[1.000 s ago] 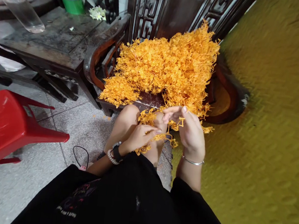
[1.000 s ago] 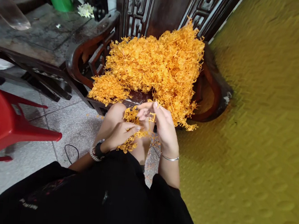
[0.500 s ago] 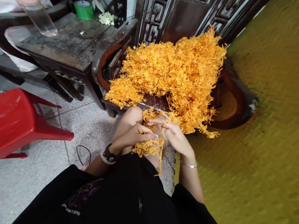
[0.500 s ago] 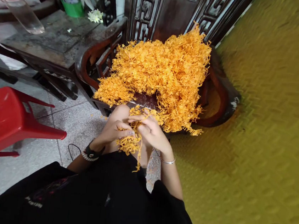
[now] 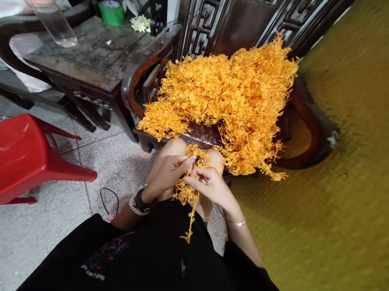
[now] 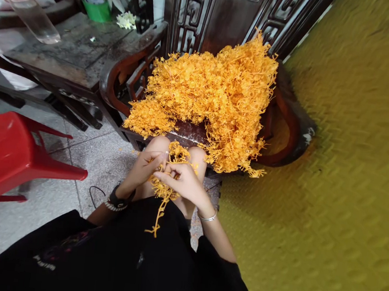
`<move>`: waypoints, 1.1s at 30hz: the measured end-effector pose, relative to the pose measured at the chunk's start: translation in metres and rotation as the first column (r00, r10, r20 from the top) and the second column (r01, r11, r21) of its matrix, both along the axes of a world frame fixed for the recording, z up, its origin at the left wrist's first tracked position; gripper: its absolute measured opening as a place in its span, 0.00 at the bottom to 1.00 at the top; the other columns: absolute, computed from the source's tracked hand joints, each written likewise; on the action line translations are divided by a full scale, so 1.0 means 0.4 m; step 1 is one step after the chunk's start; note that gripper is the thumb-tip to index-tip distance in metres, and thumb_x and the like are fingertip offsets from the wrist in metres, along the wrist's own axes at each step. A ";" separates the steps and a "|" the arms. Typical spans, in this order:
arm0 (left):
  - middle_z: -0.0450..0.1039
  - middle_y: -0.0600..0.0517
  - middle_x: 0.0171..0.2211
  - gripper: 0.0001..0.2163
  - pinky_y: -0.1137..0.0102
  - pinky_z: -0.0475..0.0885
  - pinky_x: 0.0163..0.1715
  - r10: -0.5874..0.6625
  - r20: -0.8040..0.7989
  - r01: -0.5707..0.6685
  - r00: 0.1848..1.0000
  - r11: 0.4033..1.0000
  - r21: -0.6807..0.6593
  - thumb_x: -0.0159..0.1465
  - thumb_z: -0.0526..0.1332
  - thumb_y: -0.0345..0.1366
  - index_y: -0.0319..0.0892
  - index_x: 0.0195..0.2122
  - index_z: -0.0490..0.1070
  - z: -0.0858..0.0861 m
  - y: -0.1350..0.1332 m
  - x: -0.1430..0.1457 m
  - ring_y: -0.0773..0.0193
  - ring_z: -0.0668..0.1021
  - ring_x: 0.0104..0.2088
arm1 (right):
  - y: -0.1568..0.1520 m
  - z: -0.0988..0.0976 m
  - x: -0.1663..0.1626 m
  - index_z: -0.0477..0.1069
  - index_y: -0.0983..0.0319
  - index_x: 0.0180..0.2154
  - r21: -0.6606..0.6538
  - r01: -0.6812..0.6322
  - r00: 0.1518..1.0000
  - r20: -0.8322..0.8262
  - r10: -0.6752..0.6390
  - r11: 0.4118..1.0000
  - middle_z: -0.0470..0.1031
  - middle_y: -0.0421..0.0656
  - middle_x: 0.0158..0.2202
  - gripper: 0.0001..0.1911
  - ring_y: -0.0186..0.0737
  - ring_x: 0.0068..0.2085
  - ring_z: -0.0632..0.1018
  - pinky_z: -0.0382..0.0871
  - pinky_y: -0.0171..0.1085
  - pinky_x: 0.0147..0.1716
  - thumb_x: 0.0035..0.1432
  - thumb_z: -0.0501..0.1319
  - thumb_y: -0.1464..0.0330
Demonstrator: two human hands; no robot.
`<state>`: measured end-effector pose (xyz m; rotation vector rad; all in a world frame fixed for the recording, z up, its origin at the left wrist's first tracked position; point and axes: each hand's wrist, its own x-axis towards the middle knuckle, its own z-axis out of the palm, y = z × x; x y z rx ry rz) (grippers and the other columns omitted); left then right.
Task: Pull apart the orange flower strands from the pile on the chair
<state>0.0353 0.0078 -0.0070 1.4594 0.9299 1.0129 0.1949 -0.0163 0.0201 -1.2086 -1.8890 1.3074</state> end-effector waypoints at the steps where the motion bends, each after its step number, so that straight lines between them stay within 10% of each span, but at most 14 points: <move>1: 0.62 0.55 0.19 0.21 0.72 0.58 0.25 0.071 -0.009 -0.071 0.997 0.997 0.021 0.67 0.51 0.48 0.40 0.21 0.66 -0.002 0.000 0.001 0.69 0.64 0.22 | -0.002 -0.007 -0.008 0.58 0.61 0.19 -0.023 0.033 0.999 -0.029 -0.033 0.999 0.56 0.34 0.18 0.22 0.28 0.21 0.57 0.49 0.33 0.21 0.57 0.63 0.58; 5: 0.60 0.55 0.19 0.21 0.71 0.57 0.27 0.246 -0.142 -0.225 0.959 0.963 0.150 0.67 0.51 0.47 0.41 0.20 0.64 -0.013 0.006 -0.011 0.66 0.64 0.24 | -0.010 -0.021 -0.029 0.53 0.60 0.17 -0.085 0.055 0.989 -0.132 -0.066 0.995 0.54 0.33 0.17 0.25 0.28 0.21 0.55 0.49 0.33 0.21 0.58 0.62 0.58; 16: 0.58 0.57 0.20 0.17 0.71 0.54 0.26 -0.091 -0.249 0.135 0.964 0.977 0.165 0.65 0.56 0.47 0.41 0.24 0.64 -0.026 0.005 -0.039 0.68 0.63 0.24 | -0.010 -0.025 -0.032 0.62 0.61 0.26 0.001 0.156 0.981 -0.114 -0.155 0.988 0.59 0.36 0.24 0.08 0.31 0.26 0.61 0.54 0.32 0.25 0.58 0.57 0.69; 25: 0.55 0.58 0.16 0.24 0.73 0.54 0.20 -0.283 0.338 0.376 0.897 0.892 -0.249 0.60 0.58 0.56 0.40 0.19 0.59 -0.035 -0.014 -0.024 0.73 0.57 0.19 | -0.018 -0.015 -0.040 0.63 0.61 0.20 -0.447 0.023 0.829 -0.491 -0.267 0.894 0.57 0.34 0.16 0.12 0.28 0.17 0.55 0.45 0.32 0.18 0.48 0.63 0.64; 33: 0.44 0.61 0.15 0.28 0.78 0.46 0.12 -0.020 0.655 0.420 0.755 0.782 -0.460 0.55 0.63 0.55 0.42 0.16 0.49 0.001 -0.021 -0.007 0.77 0.49 0.14 | -0.023 -0.023 -0.034 0.50 0.57 0.18 -0.472 0.108 0.644 -0.638 -0.423 0.875 0.45 0.31 0.13 0.20 0.29 0.15 0.47 0.44 0.32 0.14 0.46 0.59 0.57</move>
